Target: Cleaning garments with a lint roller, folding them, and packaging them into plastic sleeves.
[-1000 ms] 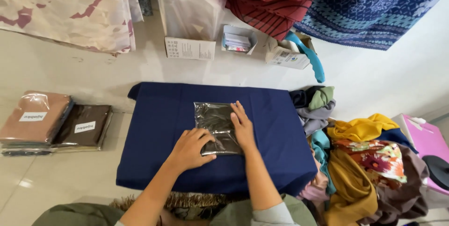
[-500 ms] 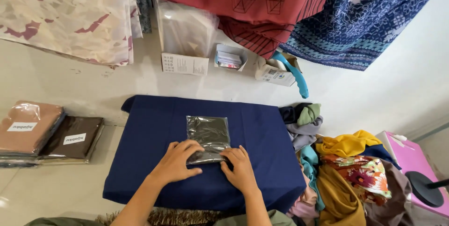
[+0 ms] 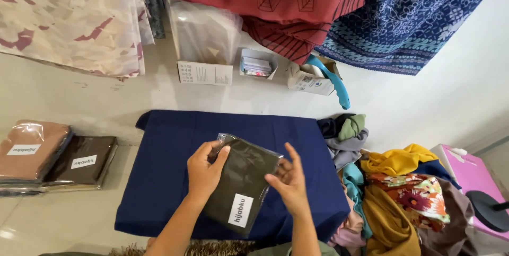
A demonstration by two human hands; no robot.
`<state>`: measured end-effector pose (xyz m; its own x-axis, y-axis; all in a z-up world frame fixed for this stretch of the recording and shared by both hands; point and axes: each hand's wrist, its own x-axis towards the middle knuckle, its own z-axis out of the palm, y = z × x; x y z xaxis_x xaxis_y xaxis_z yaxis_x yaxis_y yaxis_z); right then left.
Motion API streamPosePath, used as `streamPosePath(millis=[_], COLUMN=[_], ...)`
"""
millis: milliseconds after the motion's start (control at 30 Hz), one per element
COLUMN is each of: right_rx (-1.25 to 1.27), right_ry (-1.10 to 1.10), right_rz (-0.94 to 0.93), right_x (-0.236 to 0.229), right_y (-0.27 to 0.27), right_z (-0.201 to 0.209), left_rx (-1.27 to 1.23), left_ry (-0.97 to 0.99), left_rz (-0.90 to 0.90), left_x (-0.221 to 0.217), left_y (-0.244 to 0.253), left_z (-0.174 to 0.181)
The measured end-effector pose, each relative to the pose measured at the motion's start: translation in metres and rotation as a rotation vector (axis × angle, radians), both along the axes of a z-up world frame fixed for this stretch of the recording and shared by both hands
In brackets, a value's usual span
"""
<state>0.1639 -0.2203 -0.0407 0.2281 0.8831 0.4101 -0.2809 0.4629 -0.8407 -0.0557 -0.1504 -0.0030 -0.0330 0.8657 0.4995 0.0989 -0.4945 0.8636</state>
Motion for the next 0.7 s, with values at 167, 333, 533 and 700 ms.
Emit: streamPosePath(millis=[167,333,533,700], right_rx=[-0.404,-0.337,-0.201,-0.381], right_ry=[-0.129,-0.667,-1.148,-1.392], right_rz=[-0.332,-0.671,-0.558,-0.51], right_x=[-0.005,-0.01,-0.049,-0.055], right_y=[0.039,0.041,0.047,0.064], right_z=[-0.033,-0.038,-0.03,-0.069], left_rx=[-0.336,-0.134,0.259,0.191], left_ry=[0.43,0.712,0.842,1.047], left_rz=[0.165,0.32,0.23,0.121], left_x=[0.01,0.017,0.049,0.054], left_y=[0.043,0.06,0.044,0.05], left_z=[-0.057,-0.083,-0.106,-0.132])
